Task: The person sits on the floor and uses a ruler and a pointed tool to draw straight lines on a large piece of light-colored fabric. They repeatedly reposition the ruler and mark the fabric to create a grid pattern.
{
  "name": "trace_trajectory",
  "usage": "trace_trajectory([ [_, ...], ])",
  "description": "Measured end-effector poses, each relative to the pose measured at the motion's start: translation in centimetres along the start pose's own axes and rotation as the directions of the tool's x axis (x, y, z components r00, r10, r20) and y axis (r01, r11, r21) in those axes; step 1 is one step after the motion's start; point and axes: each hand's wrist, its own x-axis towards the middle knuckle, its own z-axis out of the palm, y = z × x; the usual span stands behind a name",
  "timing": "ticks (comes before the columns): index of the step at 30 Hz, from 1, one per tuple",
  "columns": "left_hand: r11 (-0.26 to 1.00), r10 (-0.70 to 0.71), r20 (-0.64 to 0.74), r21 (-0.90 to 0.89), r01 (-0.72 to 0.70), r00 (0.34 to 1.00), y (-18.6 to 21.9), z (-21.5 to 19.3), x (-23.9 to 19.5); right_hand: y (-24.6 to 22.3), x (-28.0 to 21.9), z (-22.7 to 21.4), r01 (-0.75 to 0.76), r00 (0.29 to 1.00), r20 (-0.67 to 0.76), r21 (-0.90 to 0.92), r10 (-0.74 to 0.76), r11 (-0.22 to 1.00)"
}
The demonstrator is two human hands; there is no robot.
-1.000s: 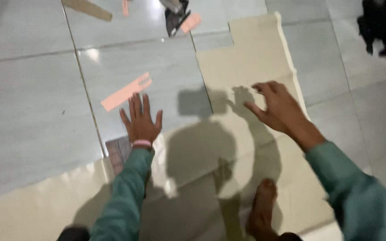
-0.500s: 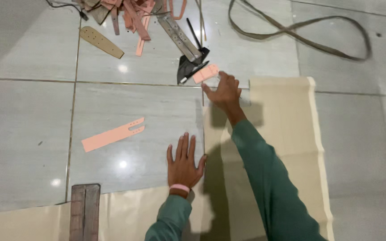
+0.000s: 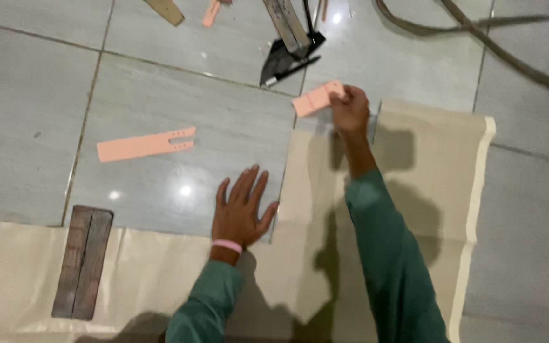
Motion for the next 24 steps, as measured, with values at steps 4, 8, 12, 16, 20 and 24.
trace_trajectory([
  [4,1.000,0.014,0.060,0.020,-0.015,0.998,0.0,0.0,-0.9,2.1,-15.8,-10.8,0.114,0.990,0.050,0.294,-0.134,0.949],
  [8,0.996,0.044,-0.029,-0.081,-0.047,0.999,0.3,0.3,-0.9,-0.1,-28.1,-16.3,0.043,0.949,0.301,0.177,-0.096,0.983],
  [12,0.958,-0.038,-0.106,-0.286,0.006,0.994,3.0,0.1,-5.6,-0.9,-34.3,-16.2,0.232,0.952,0.193,0.045,-0.236,0.972],
  [16,0.924,0.007,-0.127,-0.377,-0.055,0.992,8.0,0.2,-12.1,-1.3,-35.2,-17.3,0.054,0.983,0.176,0.045,-0.061,0.998],
  [20,0.909,-0.025,0.009,-0.415,0.027,1.000,9.7,-0.1,-19.9,-1.2,-37.8,-20.0,0.226,0.927,0.344,-0.192,-0.150,0.955],
  [24,0.948,-0.014,-0.007,-0.319,0.011,1.000,10.1,0.7,-21.2,-1.2,-39.1,-19.9,0.204,0.914,0.396,-0.256,-0.090,0.945],
])
